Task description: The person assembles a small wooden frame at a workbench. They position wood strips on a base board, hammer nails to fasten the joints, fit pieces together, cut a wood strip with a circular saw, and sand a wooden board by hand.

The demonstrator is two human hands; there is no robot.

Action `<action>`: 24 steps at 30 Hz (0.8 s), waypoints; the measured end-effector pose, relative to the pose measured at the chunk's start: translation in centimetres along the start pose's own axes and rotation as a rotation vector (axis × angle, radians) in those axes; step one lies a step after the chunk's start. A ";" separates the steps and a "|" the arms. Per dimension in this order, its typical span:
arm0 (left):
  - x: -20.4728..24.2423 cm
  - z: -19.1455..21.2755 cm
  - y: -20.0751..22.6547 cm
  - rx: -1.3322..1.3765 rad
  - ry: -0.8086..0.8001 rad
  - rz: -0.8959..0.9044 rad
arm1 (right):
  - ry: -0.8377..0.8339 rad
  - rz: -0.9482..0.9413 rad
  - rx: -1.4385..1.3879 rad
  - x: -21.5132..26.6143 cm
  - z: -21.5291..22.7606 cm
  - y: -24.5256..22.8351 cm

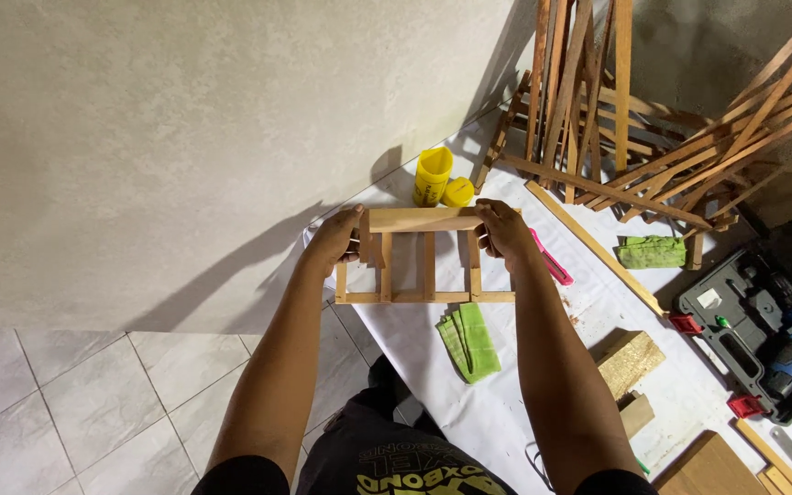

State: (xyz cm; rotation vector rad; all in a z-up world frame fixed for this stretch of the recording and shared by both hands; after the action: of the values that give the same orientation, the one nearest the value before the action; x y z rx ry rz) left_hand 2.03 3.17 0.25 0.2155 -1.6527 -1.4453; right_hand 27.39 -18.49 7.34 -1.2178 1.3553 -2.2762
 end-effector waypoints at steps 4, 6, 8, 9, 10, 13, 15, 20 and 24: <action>-0.2 0.1 0.1 -0.028 -0.014 -0.031 | -0.009 0.009 -0.031 -0.2 0.3 0.4; -0.5 0.0 -0.4 0.030 -0.022 0.011 | 0.023 -0.006 0.013 0.8 0.5 -0.1; 1.3 0.0 0.7 0.045 -0.007 0.036 | 0.039 -0.037 0.021 1.6 0.5 -0.4; 2.1 0.1 1.1 0.059 0.009 0.060 | 0.055 -0.067 0.028 2.0 0.6 -0.5; 0.6 0.2 -0.6 0.058 0.007 0.061 | 0.056 -0.068 0.028 1.8 0.8 -0.1; -4.1 0.5 -5.8 0.138 0.026 0.031 | 0.034 -0.148 -0.190 0.6 1.5 1.9; -7.0 1.1 -8.8 -0.042 0.094 -0.129 | 0.050 -0.229 -0.373 -0.9 1.9 4.1; 0.5 -0.6 -2.0 -0.732 0.251 -0.342 | 0.090 0.039 -0.137 -5.5 2.2 10.3; 5.3 -2.1 2.7 -0.763 0.206 -0.212 | 0.185 0.237 0.418 -7.9 0.9 12.7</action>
State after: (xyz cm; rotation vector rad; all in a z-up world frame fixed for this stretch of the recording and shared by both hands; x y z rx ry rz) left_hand 1.50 -0.90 5.03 0.0992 -0.8450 -2.0306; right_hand 30.41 -21.62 -6.96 -0.6911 0.9439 -2.3773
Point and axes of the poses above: each hand's wrist, its own x-axis away from the middle knuckle, its own z-axis out of the back of the hand, y = z × x, the point moved 7 cm from there along -x, towards the middle knuckle, and after that the axes turned 6 degrees about -z, right-handed, at the moved point
